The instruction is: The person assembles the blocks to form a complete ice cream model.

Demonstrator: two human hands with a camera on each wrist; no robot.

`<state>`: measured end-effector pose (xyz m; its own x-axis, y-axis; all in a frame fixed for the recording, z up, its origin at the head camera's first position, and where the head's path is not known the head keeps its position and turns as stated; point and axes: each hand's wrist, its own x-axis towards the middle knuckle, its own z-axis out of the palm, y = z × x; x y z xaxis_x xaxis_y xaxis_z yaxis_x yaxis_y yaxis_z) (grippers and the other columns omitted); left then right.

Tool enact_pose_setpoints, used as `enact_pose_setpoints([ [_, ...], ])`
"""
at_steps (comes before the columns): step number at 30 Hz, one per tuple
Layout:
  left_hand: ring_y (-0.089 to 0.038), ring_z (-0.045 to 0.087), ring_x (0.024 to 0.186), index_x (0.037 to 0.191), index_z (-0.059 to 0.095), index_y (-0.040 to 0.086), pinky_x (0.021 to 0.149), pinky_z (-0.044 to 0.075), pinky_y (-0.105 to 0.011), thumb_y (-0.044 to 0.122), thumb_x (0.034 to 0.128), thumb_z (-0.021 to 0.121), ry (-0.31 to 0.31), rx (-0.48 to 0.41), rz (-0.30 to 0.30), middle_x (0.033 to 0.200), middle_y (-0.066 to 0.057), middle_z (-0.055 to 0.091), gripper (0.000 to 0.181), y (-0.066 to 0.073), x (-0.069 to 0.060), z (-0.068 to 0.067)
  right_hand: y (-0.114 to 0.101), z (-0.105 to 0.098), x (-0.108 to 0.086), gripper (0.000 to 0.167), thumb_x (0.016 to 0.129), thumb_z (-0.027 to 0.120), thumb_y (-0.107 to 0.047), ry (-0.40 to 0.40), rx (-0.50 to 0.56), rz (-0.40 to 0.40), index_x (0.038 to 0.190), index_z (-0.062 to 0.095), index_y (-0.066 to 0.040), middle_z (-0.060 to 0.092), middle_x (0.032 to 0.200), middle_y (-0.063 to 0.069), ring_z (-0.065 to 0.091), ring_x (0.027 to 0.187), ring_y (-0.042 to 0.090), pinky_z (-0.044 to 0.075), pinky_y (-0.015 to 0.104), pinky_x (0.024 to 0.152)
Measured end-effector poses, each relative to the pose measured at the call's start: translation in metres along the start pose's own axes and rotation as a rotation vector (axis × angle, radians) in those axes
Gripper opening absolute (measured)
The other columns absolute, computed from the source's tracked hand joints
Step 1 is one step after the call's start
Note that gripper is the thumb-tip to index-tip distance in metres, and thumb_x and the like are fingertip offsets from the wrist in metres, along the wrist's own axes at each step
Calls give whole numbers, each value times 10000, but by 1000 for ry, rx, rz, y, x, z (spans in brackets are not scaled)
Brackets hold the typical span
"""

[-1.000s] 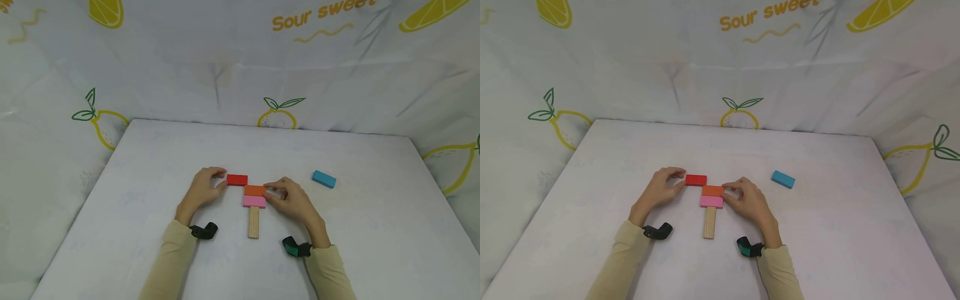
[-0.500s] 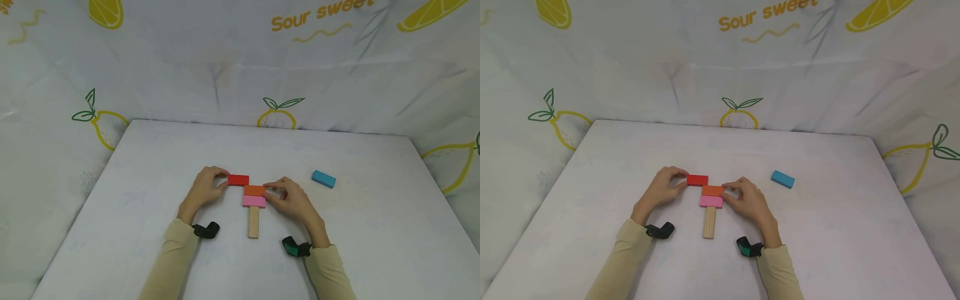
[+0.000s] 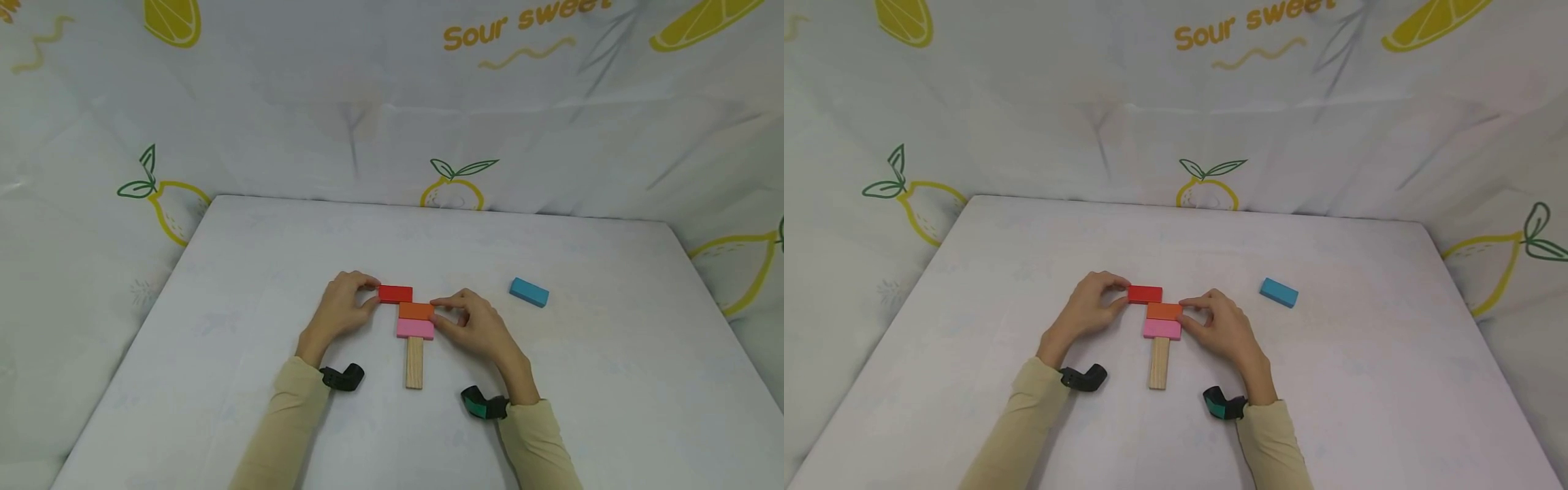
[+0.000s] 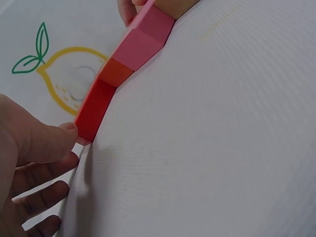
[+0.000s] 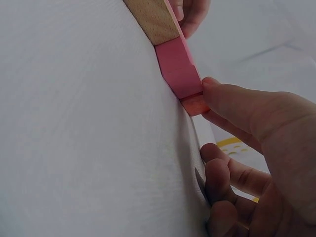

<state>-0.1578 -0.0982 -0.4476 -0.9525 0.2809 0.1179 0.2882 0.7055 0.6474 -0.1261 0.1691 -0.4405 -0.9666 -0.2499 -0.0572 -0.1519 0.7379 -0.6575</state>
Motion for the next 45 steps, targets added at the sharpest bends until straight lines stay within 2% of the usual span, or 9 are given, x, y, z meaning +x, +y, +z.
enact_pose_setpoints([
  [11, -305, 632, 1052, 1133, 743, 46, 954, 483, -498, 123, 898, 727, 33, 12, 34, 1093, -113, 750, 247, 6, 0, 8, 1, 0, 0, 325, 904, 767, -306, 1, 2, -13, 1201, 765, -173, 654, 1020, 54, 504, 738, 138, 413, 231, 619],
  [17, -298, 623, 1043, 1133, 745, 65, 940, 478, -499, 131, 900, 723, 36, 16, 22, 1088, -97, 751, 243, 7, 1, 11, 1, 1, 1, 331, 899, 773, -312, 1, 1, -16, 1202, 765, -179, 658, 1026, 51, 506, 741, 138, 416, 231, 617],
  [28, -300, 624, 1055, 1193, 718, 52, 990, 472, -496, 138, 912, 707, 46, -57, 0, 1096, -111, 743, 294, 3, 0, 13, 1, 1, 1, 338, 892, 778, -309, 7, 3, -10, 1200, 763, -173, 658, 1027, 55, 506, 731, 139, 411, 228, 606],
  [35, -292, 617, 1061, 1151, 751, 99, 946, 444, -508, 169, 918, 720, 52, -24, 7, 1102, -79, 758, 245, 5, 1, 17, 2, 2, 1, 357, 891, 780, -315, 6, 1, -13, 1202, 759, -141, 660, 1042, 70, 506, 738, 139, 417, 223, 608],
  [45, -278, 618, 1074, 1157, 754, 105, 944, 393, -491, 187, 927, 722, 36, -36, 15, 1106, -68, 752, 246, 9, 2, 19, 2, 1, 2, 343, 895, 776, -313, 9, -7, -7, 1170, 776, -108, 668, 1050, 91, 510, 743, 145, 421, 226, 608],
])
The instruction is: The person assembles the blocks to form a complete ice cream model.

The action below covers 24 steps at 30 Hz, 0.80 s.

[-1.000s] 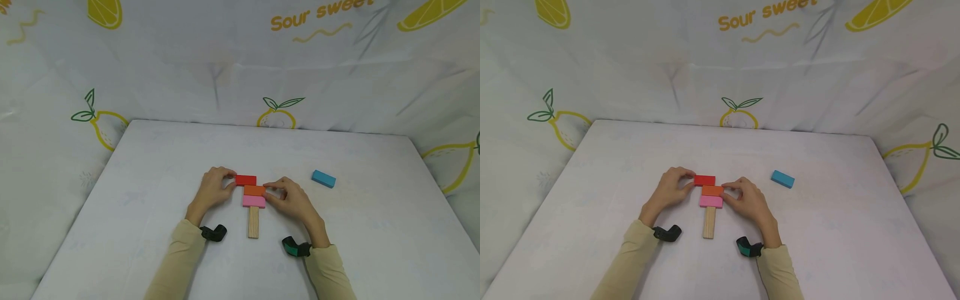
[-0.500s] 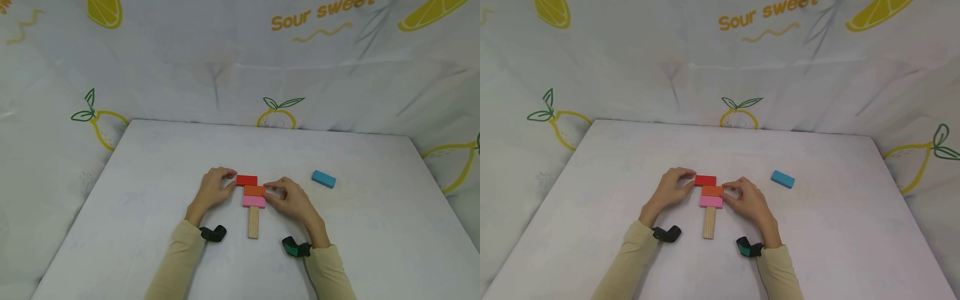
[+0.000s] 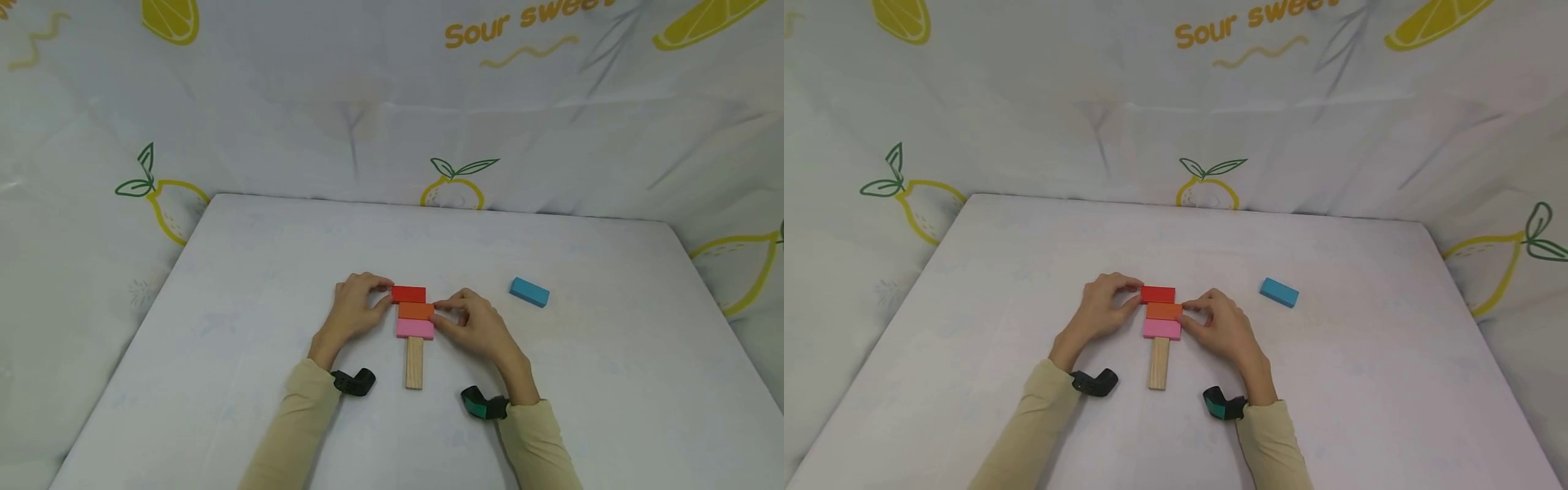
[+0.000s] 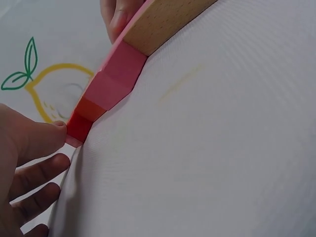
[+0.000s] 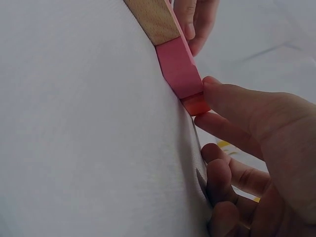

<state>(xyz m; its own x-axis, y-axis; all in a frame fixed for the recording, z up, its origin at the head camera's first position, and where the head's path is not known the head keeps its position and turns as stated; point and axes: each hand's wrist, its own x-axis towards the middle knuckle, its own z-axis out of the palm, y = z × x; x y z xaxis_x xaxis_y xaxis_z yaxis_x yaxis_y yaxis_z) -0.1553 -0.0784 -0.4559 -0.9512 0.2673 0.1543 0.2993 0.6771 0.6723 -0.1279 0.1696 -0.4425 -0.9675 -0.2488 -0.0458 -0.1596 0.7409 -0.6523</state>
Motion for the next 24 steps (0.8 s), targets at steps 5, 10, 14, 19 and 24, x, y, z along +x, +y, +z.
enact_pose_setpoints([
  [5, -283, 617, 1081, 1164, 750, 96, 959, 349, -506, 182, 930, 714, -8, -27, -5, 1105, -73, 752, 251, 4, 1, 3, 1, 0, 0, 342, 893, 782, -300, 1, 4, -2, 1171, 777, -101, 670, 1043, 89, 507, 731, 141, 417, 223, 603],
  [10, -288, 615, 1065, 1153, 753, 94, 947, 316, -513, 175, 925, 705, 16, -61, -9, 1078, -71, 753, 247, 4, 0, 6, 0, 0, 1, 349, 891, 783, -304, 4, 9, -5, 1171, 776, -96, 670, 1041, 91, 507, 729, 138, 417, 223, 597],
  [14, -287, 611, 1061, 1143, 758, 102, 965, 286, -517, 183, 918, 697, 45, -99, -12, 1047, -67, 751, 247, 2, 1, 11, 0, 1, 1, 349, 892, 783, -304, 7, 9, -5, 1169, 778, -91, 672, 1042, 94, 509, 724, 138, 419, 223, 594],
  [19, -286, 604, 1046, 1131, 765, 110, 967, 267, -513, 198, 906, 686, 68, -122, -17, 1019, -66, 750, 254, 0, 1, 14, 0, 0, 2, 361, 893, 780, -311, 1, 9, 12, 1179, 776, -89, 672, 1045, 101, 510, 720, 145, 420, 221, 590],
  [24, -271, 600, 1021, 1113, 775, 124, 954, 268, -503, 210, 896, 689, 92, -111, -12, 991, -51, 753, 249, 0, 1, 17, 0, 1, 1, 372, 897, 777, -311, -2, 10, 17, 1193, 770, -85, 667, 1051, 111, 512, 715, 145, 420, 221, 585],
])
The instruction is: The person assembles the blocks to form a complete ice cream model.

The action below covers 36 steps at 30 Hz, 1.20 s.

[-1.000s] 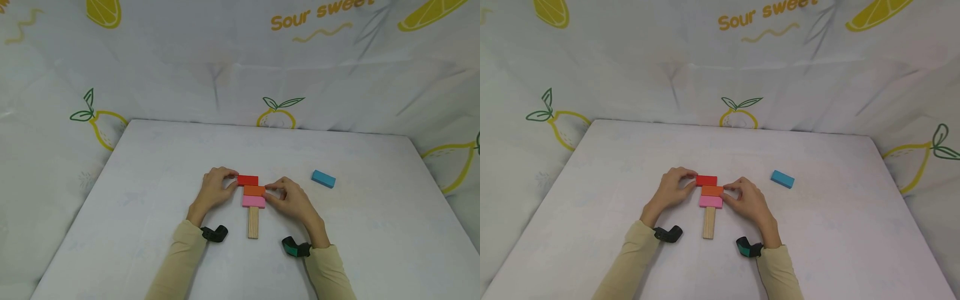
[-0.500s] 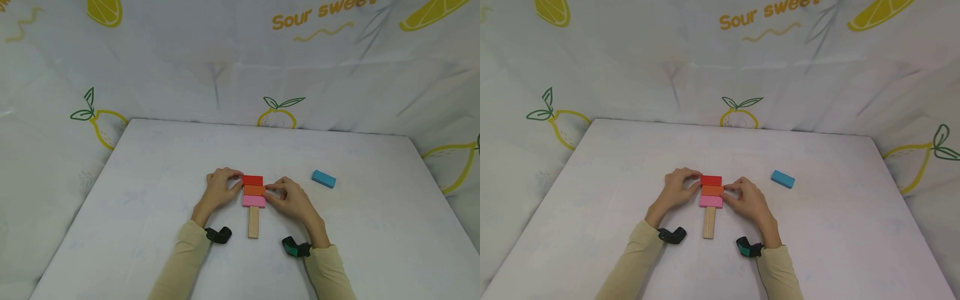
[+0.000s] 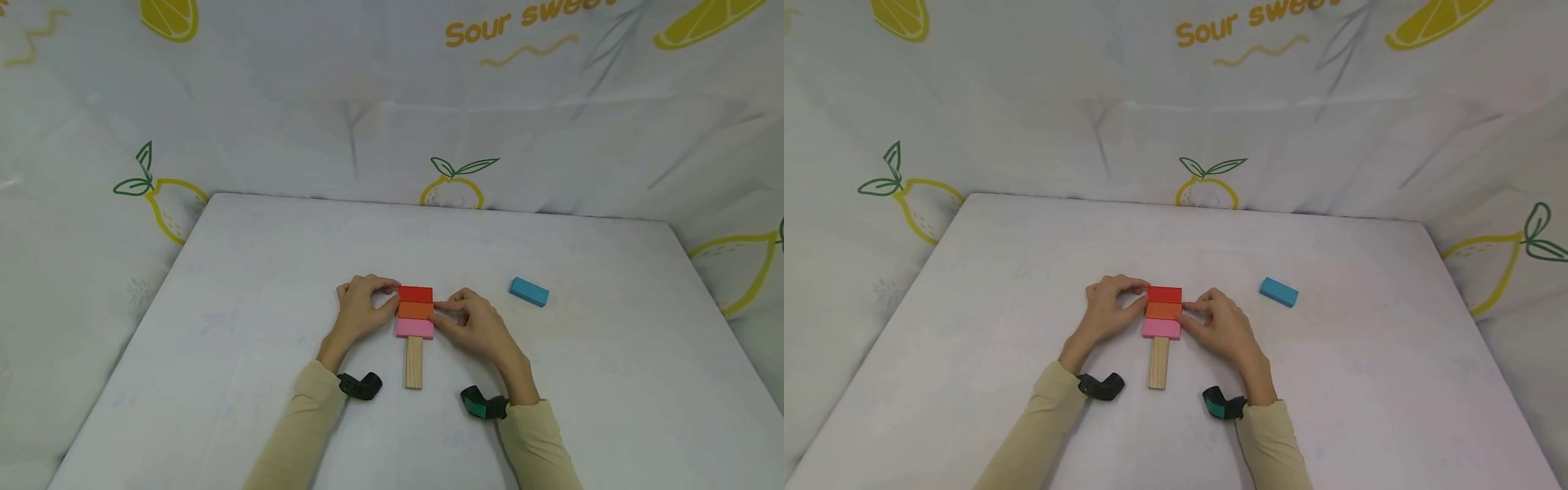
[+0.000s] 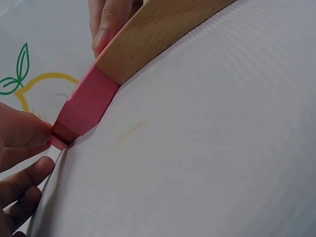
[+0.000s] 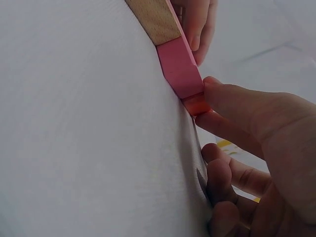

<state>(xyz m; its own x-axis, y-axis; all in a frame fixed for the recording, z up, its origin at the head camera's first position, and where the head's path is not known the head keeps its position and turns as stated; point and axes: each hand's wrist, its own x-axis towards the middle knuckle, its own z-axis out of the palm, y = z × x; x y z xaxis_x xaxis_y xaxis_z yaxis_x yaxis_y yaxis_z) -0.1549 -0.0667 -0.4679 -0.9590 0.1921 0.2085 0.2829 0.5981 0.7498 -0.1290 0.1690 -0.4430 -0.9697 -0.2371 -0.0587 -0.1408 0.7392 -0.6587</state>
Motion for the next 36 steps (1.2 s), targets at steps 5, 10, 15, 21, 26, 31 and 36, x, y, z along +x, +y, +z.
enact_pose_setpoints([
  [5, -270, 595, 999, 1090, 784, 126, 956, 273, -518, 215, 884, 691, 20, -2, -5, 957, -48, 752, 243, 1, 0, 2, 0, 0, 0, 379, 900, 774, -305, -2, -11, -3, 1208, 762, -85, 662, 1056, 111, 513, 716, 140, 420, 216, 589],
  [10, -262, 592, 993, 1086, 787, 132, 968, 272, -525, 219, 882, 684, 28, -2, -20, 944, -43, 746, 244, 2, 0, 2, -1, 0, 0, 390, 900, 773, -304, 0, -15, -2, 1221, 755, -84, 658, 1056, 113, 513, 715, 139, 419, 213, 587],
  [15, -263, 593, 987, 1080, 790, 137, 974, 277, -529, 222, 879, 685, 38, 3, -20, 931, -43, 743, 242, 2, 0, 3, -1, 0, -1, 388, 900, 774, -302, 1, -14, 0, 1221, 755, -83, 657, 1060, 110, 512, 713, 136, 418, 211, 583],
  [21, -264, 589, 987, 1081, 791, 138, 966, 276, -522, 228, 882, 683, 45, 12, -24, 934, -47, 742, 244, 2, 0, 4, -1, 0, -1, 388, 902, 774, -301, 0, -5, -2, 1215, 756, -73, 659, 1054, 109, 510, 708, 134, 413, 214, 578],
  [26, -262, 587, 984, 1084, 792, 140, 956, 271, -515, 236, 883, 685, 46, 14, -26, 937, -47, 742, 247, 2, 0, 5, -1, 0, 0, 374, 899, 779, -295, 2, 3, -2, 1196, 765, -69, 665, 1049, 107, 509, 704, 134, 412, 212, 575],
  [31, -245, 585, 981, 1082, 794, 153, 962, 272, -513, 236, 880, 684, 40, 8, -29, 930, -26, 740, 244, 1, 0, 5, 1, 0, -1, 365, 898, 780, -288, 5, 16, -23, 1185, 768, -62, 661, 1011, 97, 503, 701, 132, 410, 214, 574],
  [36, -235, 580, 984, 1089, 793, 169, 995, 273, -511, 241, 881, 683, 22, 3, -45, 930, -14, 736, 246, 1, 0, 5, 4, -5, -1, 352, 907, 774, -270, 2, 28, -51, 1196, 763, -70, 658, 999, 84, 518, 739, 138, 442, 213, 623],
])
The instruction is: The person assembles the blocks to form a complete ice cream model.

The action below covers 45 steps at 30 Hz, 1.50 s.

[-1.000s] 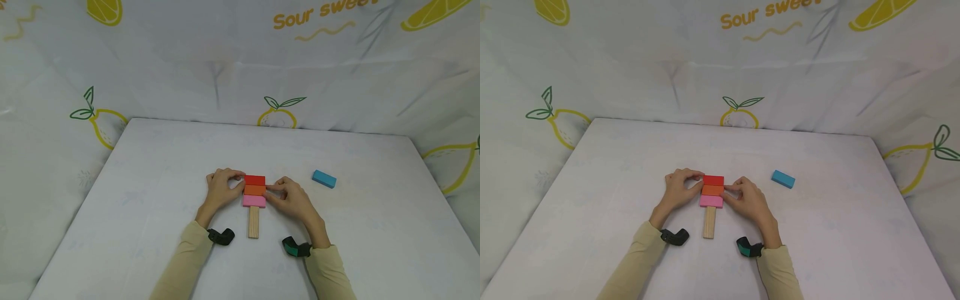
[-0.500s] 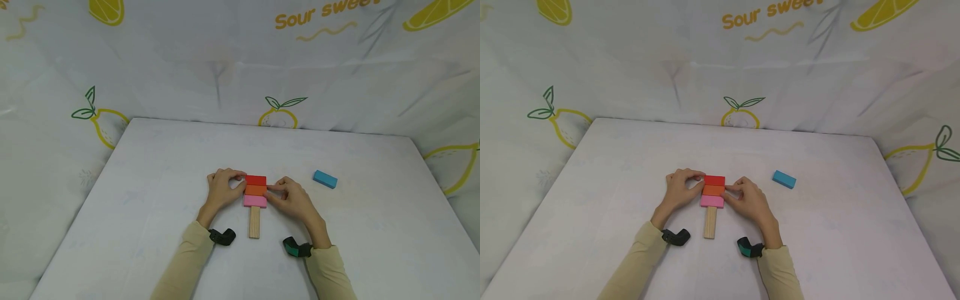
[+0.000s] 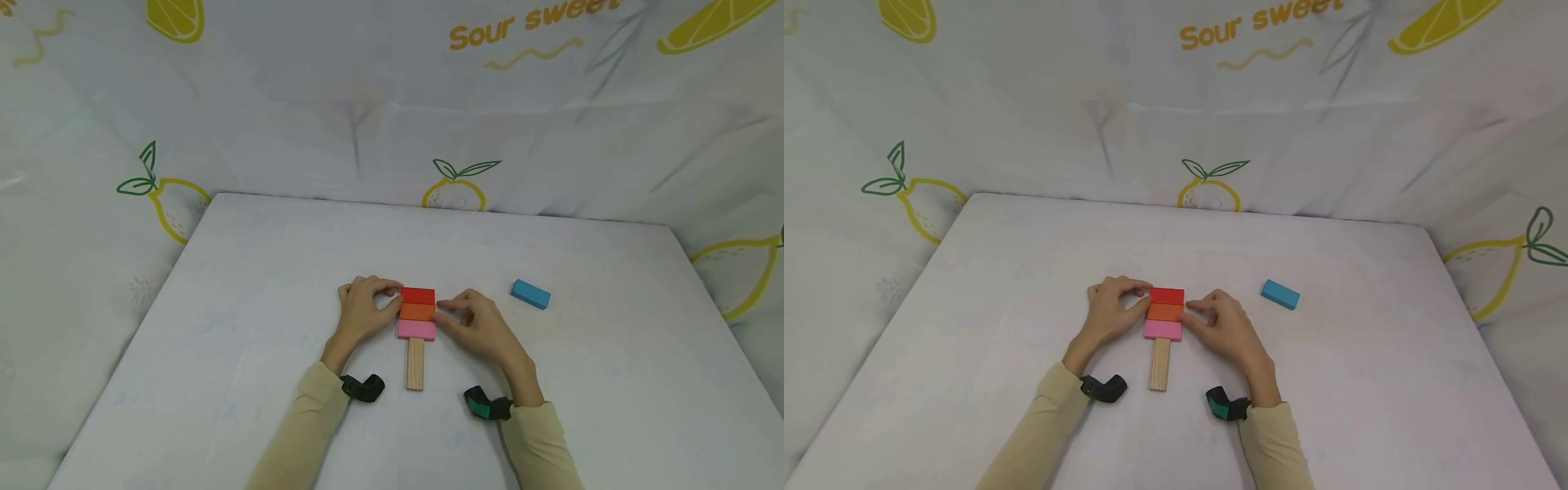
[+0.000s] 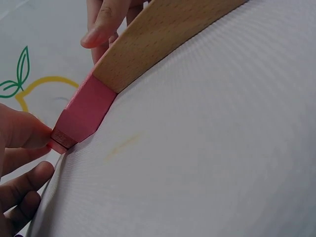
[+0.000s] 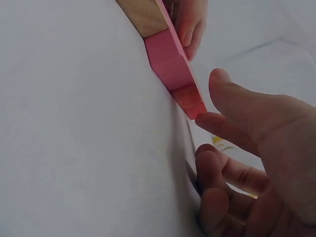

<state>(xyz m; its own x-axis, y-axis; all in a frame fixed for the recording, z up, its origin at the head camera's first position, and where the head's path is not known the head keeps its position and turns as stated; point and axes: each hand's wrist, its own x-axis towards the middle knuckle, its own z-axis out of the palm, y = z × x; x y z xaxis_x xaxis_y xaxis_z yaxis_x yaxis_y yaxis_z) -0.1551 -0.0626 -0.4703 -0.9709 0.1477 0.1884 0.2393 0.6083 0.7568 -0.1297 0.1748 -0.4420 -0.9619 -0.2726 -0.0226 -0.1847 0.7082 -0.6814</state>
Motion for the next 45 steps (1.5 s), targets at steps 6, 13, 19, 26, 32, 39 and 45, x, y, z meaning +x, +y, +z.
enact_pose_setpoints([
  [6, -247, 577, 982, 1084, 791, 152, 988, 269, -516, 230, 883, 680, 4, -11, 5, 933, -32, 734, 242, 0, 1, -1, 6, -9, -1, 318, 909, 771, -220, 21, 0, 0, 1205, 754, -105, 676, 1012, 79, 536, 759, 157, 463, 221, 663],
  [13, -236, 582, 983, 1084, 788, 159, 987, 271, -503, 237, 887, 682, 6, -7, 10, 932, -20, 734, 237, 0, 1, -1, 14, -26, -4, 320, 911, 766, -176, 65, -8, -1, 1217, 741, -86, 678, 1043, 122, 559, 763, 175, 479, 224, 690],
  [19, -239, 579, 983, 1087, 788, 159, 999, 268, -509, 233, 889, 684, 1, -13, 1, 935, -25, 734, 236, 0, 1, -1, 23, -46, -7, 328, 943, 731, -198, 88, -20, 28, 1245, 724, -71, 635, 1137, 175, 602, 785, 216, 488, 253, 729],
  [26, -242, 581, 983, 1087, 789, 157, 1001, 268, -514, 228, 888, 690, -2, -12, 5, 937, -26, 737, 233, -2, 1, 0, 40, -69, -17, 330, 956, 713, -195, 144, -55, 7, 1242, 718, -30, 582, 1210, 232, 618, 783, 223, 488, 237, 713],
  [32, -228, 579, 974, 1081, 790, 165, 995, 276, -516, 239, 883, 696, 3, -1, 10, 929, -6, 738, 231, -2, 0, 0, 58, -82, -24, 346, 965, 699, -178, 183, -75, 21, 1255, 698, 10, 531, 1257, 283, 620, 795, 252, 474, 203, 669],
  [39, -217, 579, 963, 1077, 791, 173, 1006, 279, -521, 247, 885, 696, 4, 12, 10, 918, 4, 735, 227, -3, 0, 1, 77, -89, -29, 405, 989, 668, -234, 192, -99, 104, 1326, 657, -10, 508, 1277, 307, 659, 848, 332, 464, 206, 676],
  [45, -229, 583, 968, 1081, 790, 166, 1005, 280, -525, 242, 886, 696, 5, 9, 9, 925, -8, 737, 229, -1, 0, 1, 86, -93, -34, 440, 985, 671, -245, 220, -109, 146, 1350, 635, -2, 483, 1297, 344, 654, 885, 390, 468, 271, 689],
])
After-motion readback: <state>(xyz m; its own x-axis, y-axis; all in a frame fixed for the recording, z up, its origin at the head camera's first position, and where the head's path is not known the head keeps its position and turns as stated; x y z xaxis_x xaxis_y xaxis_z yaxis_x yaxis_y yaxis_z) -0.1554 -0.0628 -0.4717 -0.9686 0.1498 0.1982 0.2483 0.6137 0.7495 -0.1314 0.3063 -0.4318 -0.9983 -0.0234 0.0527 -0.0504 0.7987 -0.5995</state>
